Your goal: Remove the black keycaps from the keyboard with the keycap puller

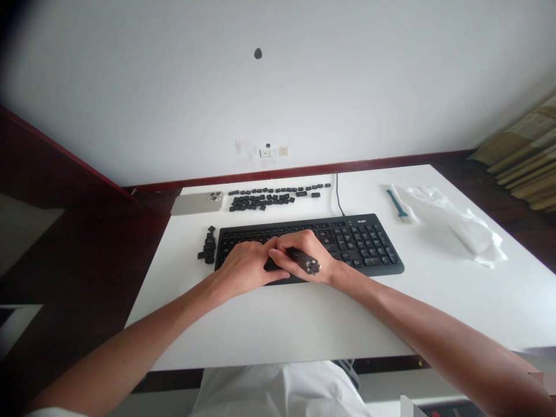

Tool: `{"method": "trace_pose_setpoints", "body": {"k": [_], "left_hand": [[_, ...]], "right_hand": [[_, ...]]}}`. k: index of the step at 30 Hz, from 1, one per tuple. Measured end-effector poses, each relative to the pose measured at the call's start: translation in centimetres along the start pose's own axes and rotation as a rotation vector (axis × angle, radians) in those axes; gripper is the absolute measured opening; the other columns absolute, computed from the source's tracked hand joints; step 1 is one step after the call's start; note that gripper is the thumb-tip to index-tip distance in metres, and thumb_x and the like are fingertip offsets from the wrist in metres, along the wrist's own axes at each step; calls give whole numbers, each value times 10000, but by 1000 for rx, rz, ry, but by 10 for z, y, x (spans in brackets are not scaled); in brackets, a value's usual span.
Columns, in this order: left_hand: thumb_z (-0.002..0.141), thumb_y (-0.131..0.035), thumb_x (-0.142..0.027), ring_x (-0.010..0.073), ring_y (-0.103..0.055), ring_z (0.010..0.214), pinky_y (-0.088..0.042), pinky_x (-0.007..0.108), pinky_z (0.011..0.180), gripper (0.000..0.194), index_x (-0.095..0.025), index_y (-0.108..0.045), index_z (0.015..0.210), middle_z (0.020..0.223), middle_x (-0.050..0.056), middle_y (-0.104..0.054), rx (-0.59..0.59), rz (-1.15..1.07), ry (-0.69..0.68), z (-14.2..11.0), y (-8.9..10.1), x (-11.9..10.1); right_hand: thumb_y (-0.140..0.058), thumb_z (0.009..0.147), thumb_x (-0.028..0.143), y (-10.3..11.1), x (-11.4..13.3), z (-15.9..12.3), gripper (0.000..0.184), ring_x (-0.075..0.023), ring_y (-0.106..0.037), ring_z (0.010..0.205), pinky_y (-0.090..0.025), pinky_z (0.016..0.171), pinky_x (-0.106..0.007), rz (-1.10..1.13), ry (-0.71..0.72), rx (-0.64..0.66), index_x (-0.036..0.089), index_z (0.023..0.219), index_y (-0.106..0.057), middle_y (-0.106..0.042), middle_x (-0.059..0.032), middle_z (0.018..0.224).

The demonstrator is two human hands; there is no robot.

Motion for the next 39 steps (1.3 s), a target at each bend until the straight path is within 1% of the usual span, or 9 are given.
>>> {"method": "trace_pose_setpoints", "body": {"k": [5,8,13,16,20,24,27,34,39], "left_hand": [[916,-682,-645,284,-768,831,-531,308,678,533,-254,-626,1273,881,27,-786,17,-40,12,3,1,5],[937,-685,-582,270,-757,792,-516,300,662,449,-252,-653,1240,817,10,-765,-3,-62,27,4,6,8],[968,-681,-475,245,-729,730,-499,304,680,313,-231,-707,1162,714,3,-713,-73,-80,46,4,17,13],[969,-680,-462,234,-716,705,-475,299,657,270,-219,-721,1079,681,1,-691,-100,-73,47,5,20,16],[985,-652,-446,216,-707,700,-431,287,617,227,-231,-722,1013,713,-6,-705,-129,-57,19,6,21,18],[999,-625,-410,198,-692,686,-402,283,601,198,-242,-731,1000,735,-12,-715,-150,-41,16,6,23,22],[1006,-613,-388,188,-681,681,-400,280,610,193,-244,-742,995,734,-10,-713,-162,-32,23,6,26,23],[1027,-561,-360,170,-644,646,-369,271,597,251,-232,-728,890,713,-6,-697,-169,-37,11,5,29,21],[1021,-559,-324,166,-631,656,-376,275,616,247,-229,-729,868,701,-5,-679,-203,-39,-29,6,27,20]], "right_hand": [[-595,1007,407,3,0,6,451,-86,-409,554,-338,535,-252,79,-118,28,171,627,-530,-563,19,621],[-613,998,437,7,5,13,456,-93,-417,556,-341,544,-263,92,-143,36,166,633,-586,-589,12,627],[-617,993,493,11,10,30,401,-129,-502,638,-378,589,-272,126,-195,140,170,783,-729,-625,0,685],[-618,983,532,12,7,33,443,-123,-470,625,-364,589,-274,96,-204,104,169,741,-697,-585,15,654],[-620,977,536,10,4,27,501,-107,-368,600,-337,581,-274,50,-190,6,174,635,-560,-461,38,599],[-627,973,514,11,5,23,503,-104,-326,595,-323,573,-275,41,-186,-32,181,618,-499,-390,45,597],[-612,980,508,14,5,22,499,-105,-327,592,-317,565,-275,42,-187,-52,184,620,-497,-397,42,598],[-651,971,448,14,6,19,441,-94,-353,579,-330,573,-263,20,-120,-42,181,643,-525,-466,49,592],[-641,973,475,14,6,18,460,-97,-356,578,-328,567,-263,17,-109,-48,184,641,-512,-462,43,593]]}}
Point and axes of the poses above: each hand's wrist, its own z-axis towards the middle knuckle, its own y-axis out of the back of the hand, x = y × z, the point moved 4 cm from there along z, towards the middle knuckle
